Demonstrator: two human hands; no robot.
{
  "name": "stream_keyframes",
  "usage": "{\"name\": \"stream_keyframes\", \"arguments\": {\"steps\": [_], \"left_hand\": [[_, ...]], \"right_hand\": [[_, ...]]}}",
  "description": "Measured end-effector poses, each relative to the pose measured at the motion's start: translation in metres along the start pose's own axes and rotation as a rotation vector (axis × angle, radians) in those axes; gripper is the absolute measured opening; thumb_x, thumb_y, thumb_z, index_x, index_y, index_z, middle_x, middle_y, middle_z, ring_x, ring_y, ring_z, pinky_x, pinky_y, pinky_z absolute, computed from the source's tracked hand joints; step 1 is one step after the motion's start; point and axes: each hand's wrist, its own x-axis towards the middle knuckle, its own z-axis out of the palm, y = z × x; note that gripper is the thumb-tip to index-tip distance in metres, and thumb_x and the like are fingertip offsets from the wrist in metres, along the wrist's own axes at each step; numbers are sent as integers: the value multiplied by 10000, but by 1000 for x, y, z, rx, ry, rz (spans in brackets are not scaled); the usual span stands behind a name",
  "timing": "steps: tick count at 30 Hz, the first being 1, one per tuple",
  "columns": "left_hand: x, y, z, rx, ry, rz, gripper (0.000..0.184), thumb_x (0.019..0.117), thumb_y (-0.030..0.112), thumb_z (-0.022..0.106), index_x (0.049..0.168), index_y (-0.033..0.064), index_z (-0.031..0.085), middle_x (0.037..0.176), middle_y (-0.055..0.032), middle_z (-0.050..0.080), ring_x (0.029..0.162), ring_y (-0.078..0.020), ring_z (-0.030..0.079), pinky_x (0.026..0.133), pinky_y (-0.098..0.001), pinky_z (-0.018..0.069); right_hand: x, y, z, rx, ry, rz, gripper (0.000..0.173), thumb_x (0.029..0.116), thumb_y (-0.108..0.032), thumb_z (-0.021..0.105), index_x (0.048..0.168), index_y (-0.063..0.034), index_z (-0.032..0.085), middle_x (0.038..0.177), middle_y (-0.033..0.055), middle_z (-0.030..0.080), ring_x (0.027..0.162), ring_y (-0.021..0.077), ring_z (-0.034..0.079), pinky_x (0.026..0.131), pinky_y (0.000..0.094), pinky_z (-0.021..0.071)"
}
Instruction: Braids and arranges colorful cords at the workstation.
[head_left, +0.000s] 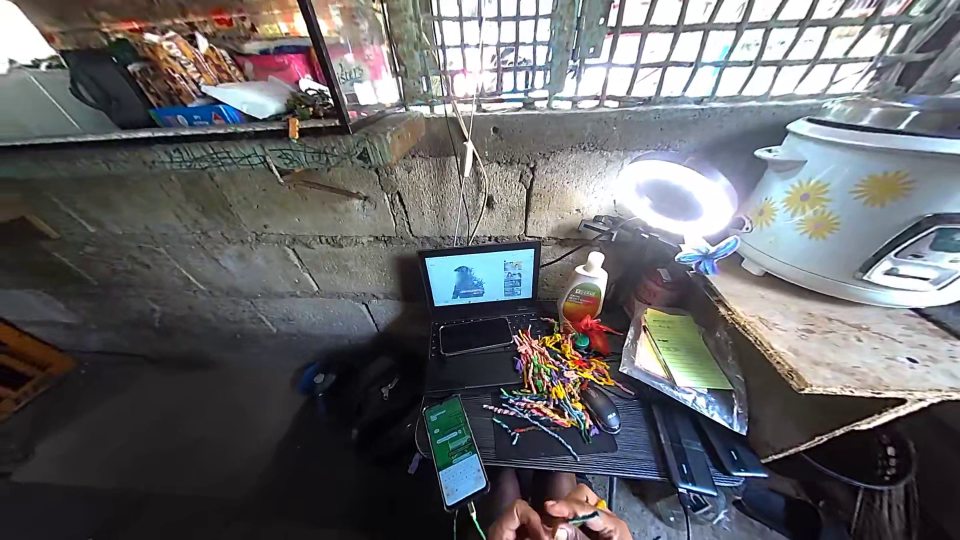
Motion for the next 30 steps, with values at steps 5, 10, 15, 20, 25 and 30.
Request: {"name": "stream_keyframes", "arguments": {"steps": [5,10,15,20,25,30], "left_hand": [[2,1,2,764,-8,333,93,890,-30,682,940,-108,679,876,-192,703,837,-165,700,836,-266,569],[-3,2,5,805,24,100,221,944,32,647,1105,-110,702,996,-216,729,914,-256,728,887,-387,583],[3,8,-8,685,22,-107,193,961,50,616,1033,-96,720,964,-171,711,909,-161,685,873,-320,552],[9,13,-22,595,-41,-264,189,968,82,600,1019,-67,705,923,-88,686,823,-61,630,797,-258,526],[7,6,-30,787,-155,3,155,941,81,624,955,-34,726,904,-133,690,883,-156,663,824,-283,544],[-1,-4,-34,1009,-203,226,114,920,95,640,916,21,727,856,-117,686,868,-237,679,841,-365,548]], "right_hand": [[-2,-1,3,-63,178,251,206,915,-4,655,1101,20,741,1027,20,704,930,21,649,853,201,551],[-7,-1,2,-158,124,306,381,918,-28,680,1277,81,613,1028,66,690,861,46,662,820,242,571],[-13,0,2,-233,-28,70,587,940,13,649,1416,183,352,1080,141,689,948,117,698,900,313,580],[-12,7,-3,-766,-127,-262,330,977,-24,615,1295,61,631,1048,172,758,957,307,733,905,458,577],[-12,28,-11,-998,-25,-382,326,1019,-236,595,1331,-145,609,909,10,745,772,175,666,755,358,538],[-13,12,-13,-470,-194,241,437,986,-117,614,1401,-3,544,889,40,714,712,50,665,702,244,586]]}}
